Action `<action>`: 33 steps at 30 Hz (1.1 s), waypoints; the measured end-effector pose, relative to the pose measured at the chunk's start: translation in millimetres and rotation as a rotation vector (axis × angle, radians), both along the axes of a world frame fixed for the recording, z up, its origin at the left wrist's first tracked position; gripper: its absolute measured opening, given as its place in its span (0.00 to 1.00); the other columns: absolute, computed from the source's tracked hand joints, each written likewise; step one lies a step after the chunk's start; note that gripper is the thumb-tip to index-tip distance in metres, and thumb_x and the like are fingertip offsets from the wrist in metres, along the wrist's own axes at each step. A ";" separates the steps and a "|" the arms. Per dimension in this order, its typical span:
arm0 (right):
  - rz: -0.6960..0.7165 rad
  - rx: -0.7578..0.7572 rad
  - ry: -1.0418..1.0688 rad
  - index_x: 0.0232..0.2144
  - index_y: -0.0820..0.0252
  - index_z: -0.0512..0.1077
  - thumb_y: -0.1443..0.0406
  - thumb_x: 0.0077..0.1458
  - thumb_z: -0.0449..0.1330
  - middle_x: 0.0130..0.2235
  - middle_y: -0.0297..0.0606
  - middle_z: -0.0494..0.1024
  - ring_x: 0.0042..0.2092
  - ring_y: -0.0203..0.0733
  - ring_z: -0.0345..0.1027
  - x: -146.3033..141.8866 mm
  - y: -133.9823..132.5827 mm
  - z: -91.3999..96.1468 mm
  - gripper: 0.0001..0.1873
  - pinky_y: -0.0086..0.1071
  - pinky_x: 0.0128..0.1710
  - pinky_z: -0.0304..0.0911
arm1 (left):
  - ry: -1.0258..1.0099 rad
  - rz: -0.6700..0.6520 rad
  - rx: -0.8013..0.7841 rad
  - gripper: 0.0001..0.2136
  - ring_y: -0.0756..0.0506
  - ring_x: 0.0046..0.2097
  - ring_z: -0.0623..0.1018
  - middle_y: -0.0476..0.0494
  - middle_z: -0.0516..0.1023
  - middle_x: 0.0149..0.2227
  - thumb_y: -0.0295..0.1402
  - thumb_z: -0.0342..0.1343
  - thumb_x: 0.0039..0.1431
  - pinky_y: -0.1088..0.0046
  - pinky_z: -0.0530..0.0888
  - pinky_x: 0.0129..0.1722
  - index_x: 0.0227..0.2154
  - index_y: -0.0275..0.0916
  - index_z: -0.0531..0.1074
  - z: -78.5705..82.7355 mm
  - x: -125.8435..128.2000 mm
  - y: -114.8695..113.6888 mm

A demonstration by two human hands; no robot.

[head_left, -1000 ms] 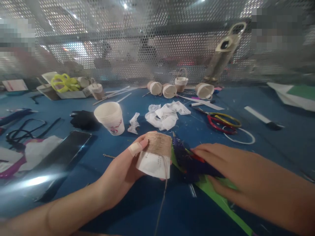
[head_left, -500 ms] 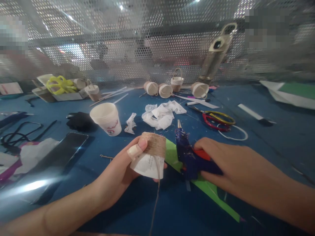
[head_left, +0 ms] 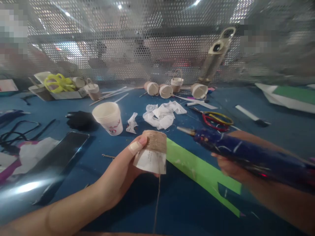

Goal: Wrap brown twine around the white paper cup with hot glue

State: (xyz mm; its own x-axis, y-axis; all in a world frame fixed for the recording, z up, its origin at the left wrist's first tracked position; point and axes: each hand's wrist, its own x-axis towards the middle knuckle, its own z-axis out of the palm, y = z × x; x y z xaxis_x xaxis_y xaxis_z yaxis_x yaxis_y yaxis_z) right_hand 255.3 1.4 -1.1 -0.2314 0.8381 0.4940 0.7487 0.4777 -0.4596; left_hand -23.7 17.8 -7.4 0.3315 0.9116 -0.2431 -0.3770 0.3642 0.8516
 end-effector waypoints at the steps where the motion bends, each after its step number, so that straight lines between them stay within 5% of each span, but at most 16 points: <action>1: 0.043 -0.038 0.052 0.36 0.41 0.71 0.54 0.64 0.60 0.30 0.28 0.78 0.26 0.43 0.73 -4.3 -2.8 1.9 0.03 0.34 0.21 0.70 | -0.003 0.004 0.001 0.17 0.40 0.41 0.81 0.38 0.83 0.42 0.45 0.57 0.68 0.68 0.80 0.35 0.50 0.40 0.80 0.5 0.7 -0.3; 5: 0.183 -0.221 0.100 0.28 0.47 0.68 0.64 0.62 0.61 0.23 0.25 0.72 0.21 0.37 0.66 -14.5 -6.2 8.3 0.10 0.31 0.20 0.66 | -0.001 -0.008 0.031 0.17 0.40 0.41 0.81 0.39 0.83 0.42 0.46 0.56 0.69 0.66 0.81 0.35 0.51 0.40 0.79 1.0 2.2 -2.2; 11: 0.312 -0.198 0.071 0.25 0.52 0.62 0.65 0.61 0.59 0.24 0.26 0.69 0.23 0.33 0.63 -7.7 0.0 -1.2 0.13 0.30 0.21 0.59 | 0.000 -0.025 0.039 0.18 0.40 0.39 0.81 0.40 0.83 0.41 0.46 0.57 0.67 0.64 0.82 0.36 0.50 0.40 0.80 1.8 4.1 -3.2; 21: 0.301 -0.189 0.058 0.23 0.54 0.59 0.66 0.62 0.58 0.23 0.25 0.66 0.22 0.31 0.58 -6.8 0.3 -0.6 0.16 0.29 0.19 0.51 | -0.013 -0.018 0.028 0.16 0.40 0.39 0.83 0.42 0.85 0.41 0.45 0.61 0.65 0.65 0.83 0.36 0.50 0.44 0.80 3.3 2.0 -5.8; 33: 0.297 -0.177 0.014 0.24 0.52 0.57 0.65 0.61 0.59 0.23 0.24 0.64 0.21 0.33 0.57 -4.5 -2.6 -1.8 0.17 0.31 0.21 0.54 | 0.128 0.032 -0.024 0.23 0.38 0.45 0.82 0.42 0.84 0.50 0.49 0.63 0.61 0.63 0.80 0.41 0.56 0.46 0.77 3.9 3.8 -6.5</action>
State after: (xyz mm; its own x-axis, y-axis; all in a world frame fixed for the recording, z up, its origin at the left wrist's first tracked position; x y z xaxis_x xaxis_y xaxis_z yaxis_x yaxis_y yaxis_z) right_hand 250.8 -1.2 -2.9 -0.4724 0.8080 0.3520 0.5819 0.5859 -0.5640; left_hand -19.8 11.3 -3.5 0.2666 0.9147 -0.3038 -0.2775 0.3747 0.8846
